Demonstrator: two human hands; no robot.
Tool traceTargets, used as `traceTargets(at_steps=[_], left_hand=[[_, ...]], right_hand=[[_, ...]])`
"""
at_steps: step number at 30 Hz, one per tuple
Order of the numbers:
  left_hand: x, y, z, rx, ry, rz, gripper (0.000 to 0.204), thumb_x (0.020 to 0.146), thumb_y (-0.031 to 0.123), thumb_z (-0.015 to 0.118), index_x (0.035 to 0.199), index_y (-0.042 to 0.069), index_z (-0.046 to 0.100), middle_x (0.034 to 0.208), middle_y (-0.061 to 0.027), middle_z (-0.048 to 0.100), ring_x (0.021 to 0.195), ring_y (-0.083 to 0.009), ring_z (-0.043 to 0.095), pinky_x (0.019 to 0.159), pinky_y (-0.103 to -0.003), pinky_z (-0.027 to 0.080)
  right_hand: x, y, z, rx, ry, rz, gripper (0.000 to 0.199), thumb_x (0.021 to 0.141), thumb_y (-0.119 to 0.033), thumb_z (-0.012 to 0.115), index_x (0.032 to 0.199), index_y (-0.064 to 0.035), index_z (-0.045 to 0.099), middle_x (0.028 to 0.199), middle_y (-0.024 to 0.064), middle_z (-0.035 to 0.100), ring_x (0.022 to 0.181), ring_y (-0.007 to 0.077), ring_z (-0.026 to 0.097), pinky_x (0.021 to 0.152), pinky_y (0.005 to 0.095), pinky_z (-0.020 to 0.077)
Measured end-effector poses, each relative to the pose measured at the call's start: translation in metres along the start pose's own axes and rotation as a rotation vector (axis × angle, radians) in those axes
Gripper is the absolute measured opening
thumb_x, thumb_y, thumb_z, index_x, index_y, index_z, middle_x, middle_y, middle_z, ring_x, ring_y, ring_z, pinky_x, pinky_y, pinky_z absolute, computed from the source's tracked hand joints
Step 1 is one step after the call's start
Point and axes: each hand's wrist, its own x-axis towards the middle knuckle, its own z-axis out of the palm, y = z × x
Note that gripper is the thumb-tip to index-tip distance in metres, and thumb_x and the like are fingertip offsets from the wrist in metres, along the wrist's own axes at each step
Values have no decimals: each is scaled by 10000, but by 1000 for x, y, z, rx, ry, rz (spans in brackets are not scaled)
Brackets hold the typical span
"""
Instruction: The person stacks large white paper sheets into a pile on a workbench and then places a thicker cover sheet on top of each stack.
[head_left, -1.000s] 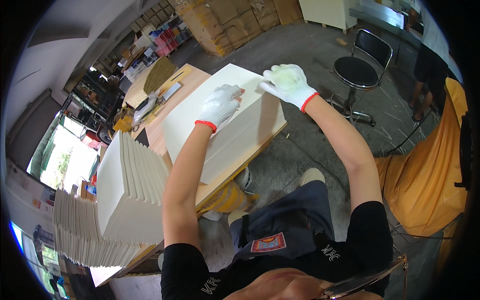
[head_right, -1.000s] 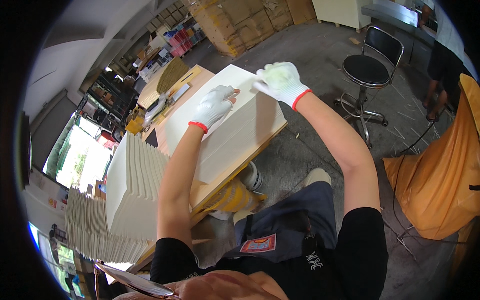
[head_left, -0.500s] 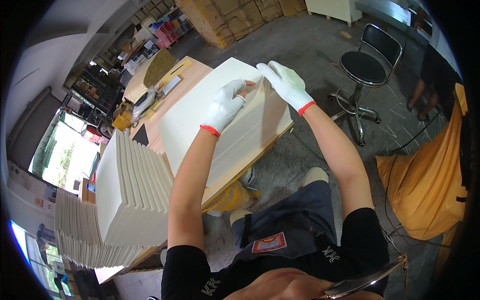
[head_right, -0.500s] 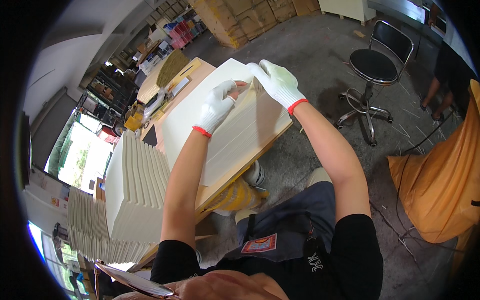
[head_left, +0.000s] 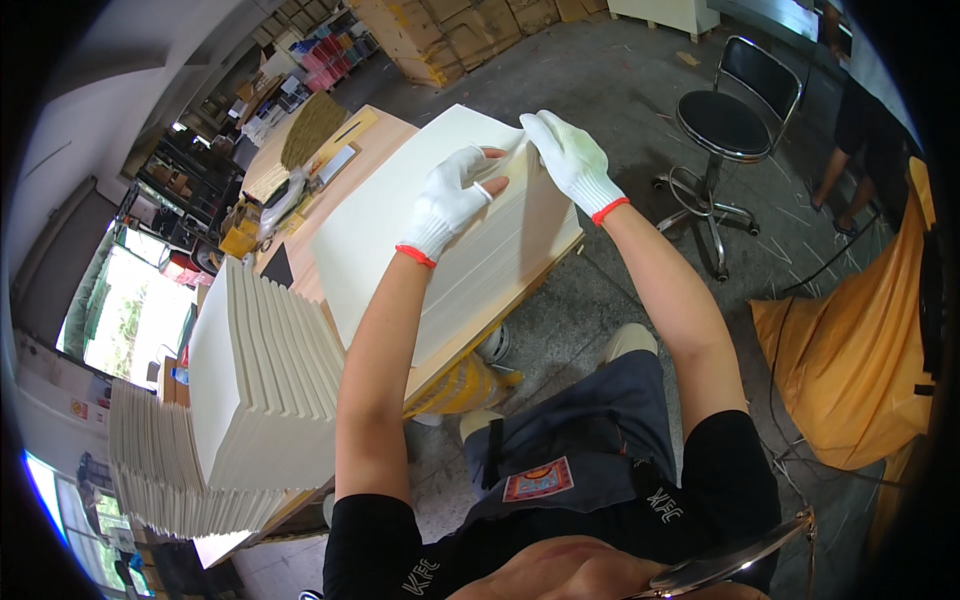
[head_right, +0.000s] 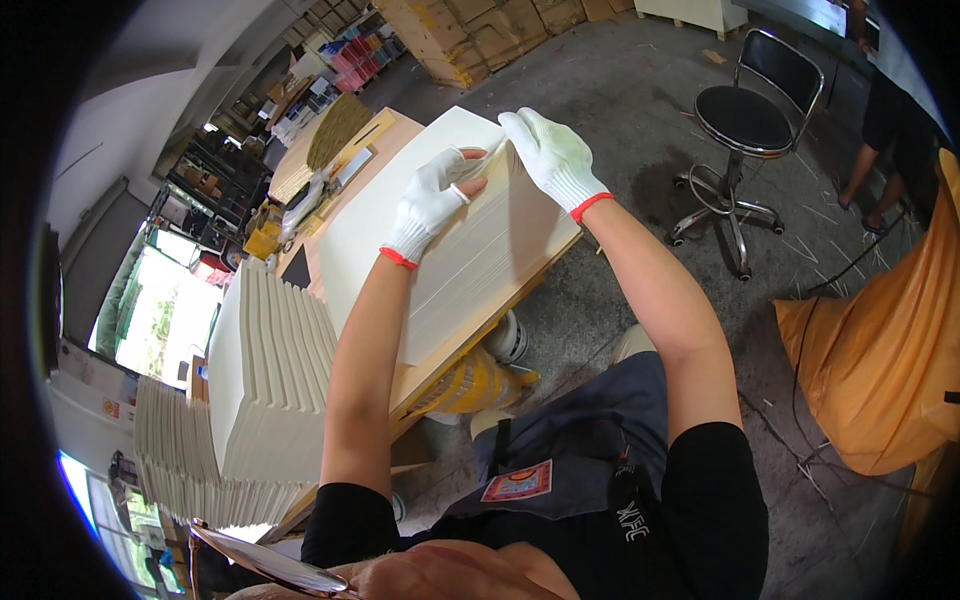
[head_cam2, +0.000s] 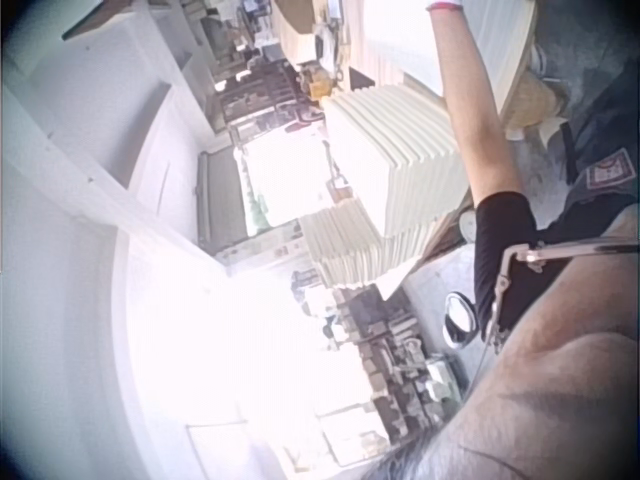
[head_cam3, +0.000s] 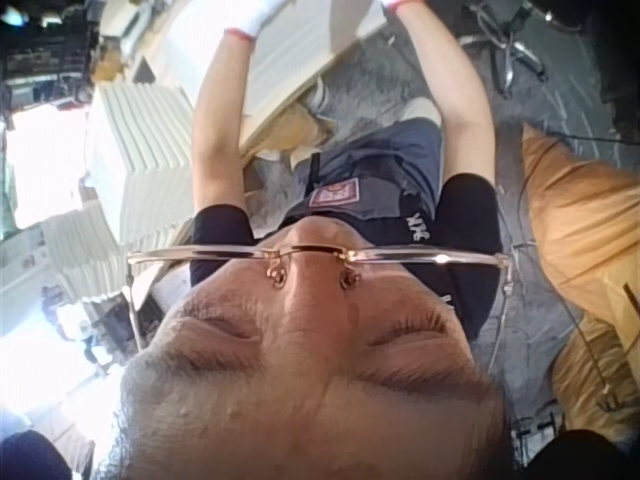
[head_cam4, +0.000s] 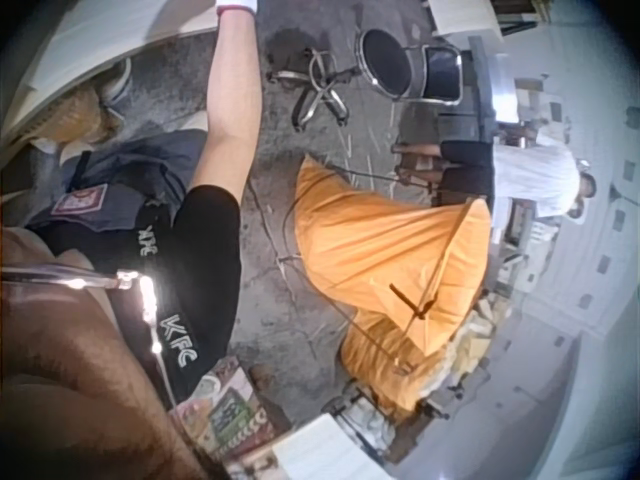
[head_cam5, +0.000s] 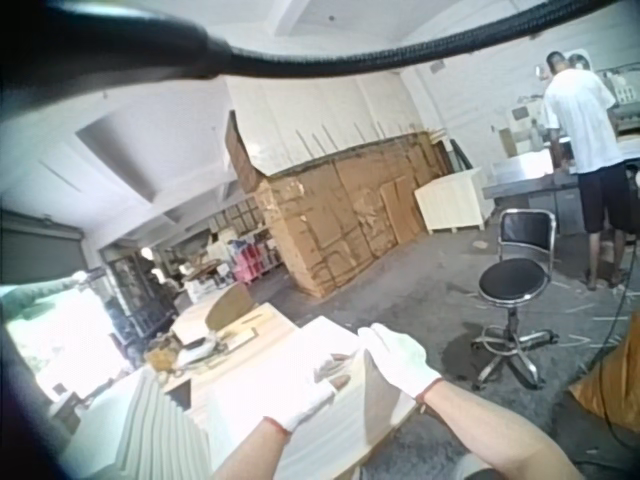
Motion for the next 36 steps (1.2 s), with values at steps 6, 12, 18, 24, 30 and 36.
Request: traceTargets(at_steps=[6, 12, 18, 24, 30, 36], left_hand=[[-1, 2, -1, -3, 16, 34, 404, 918, 170, 691, 1302, 60, 633, 1168, -99, 703, 1022, -154, 626, 914, -301, 495], [-6, 9, 0, 87, 56, 71, 360, 947, 186, 629, 1299, 112, 643, 1152, -158, 705, 1039, -221, 646, 942, -330, 483], [-3, 6, 4, 173, 16, 14, 376, 912, 221, 724, 1261, 98, 659, 955, -49, 656, 852, -128, 554, 796, -291, 464], [-4, 9, 3, 118, 9, 14, 379, 927, 237, 705, 1275, 97, 655, 841, -2, 546, 790, -107, 488, 729, -281, 433], [-6, 4, 5, 110, 127, 127, 354, 965, 257, 629, 1287, 111, 650, 1045, -111, 690, 925, -183, 618, 837, -307, 480], [-4, 13, 2, 208, -28, -14, 350, 976, 267, 609, 1289, 112, 647, 1086, -116, 696, 938, -177, 621, 867, -323, 495]], right_hand=[[0, 2, 1, 18, 26, -13, 578, 1012, -615, 352, 970, -94, 597, 930, 189, 652, 916, 436, 605, 763, 491, 446], [0, 2, 1, -29, 22, 1, 586, 1011, -626, 351, 957, -95, 591, 886, 186, 646, 870, 416, 618, 739, 477, 454], [0, 5, 6, -16, 60, -23, 576, 1016, -619, 349, 967, -101, 595, 885, 183, 651, 849, 411, 619, 731, 470, 457], [0, 7, 5, -26, 69, -27, 572, 1018, -615, 352, 955, -101, 595, 871, 195, 642, 836, 418, 611, 722, 474, 454], [0, 1, 3, -44, 28, -6, 568, 1020, -609, 363, 923, -94, 581, 849, 205, 629, 832, 430, 603, 702, 485, 443], [0, 11, 9, -20, 104, -72, 551, 1023, -593, 377, 935, -89, 582, 851, 203, 628, 826, 440, 594, 695, 492, 434]])
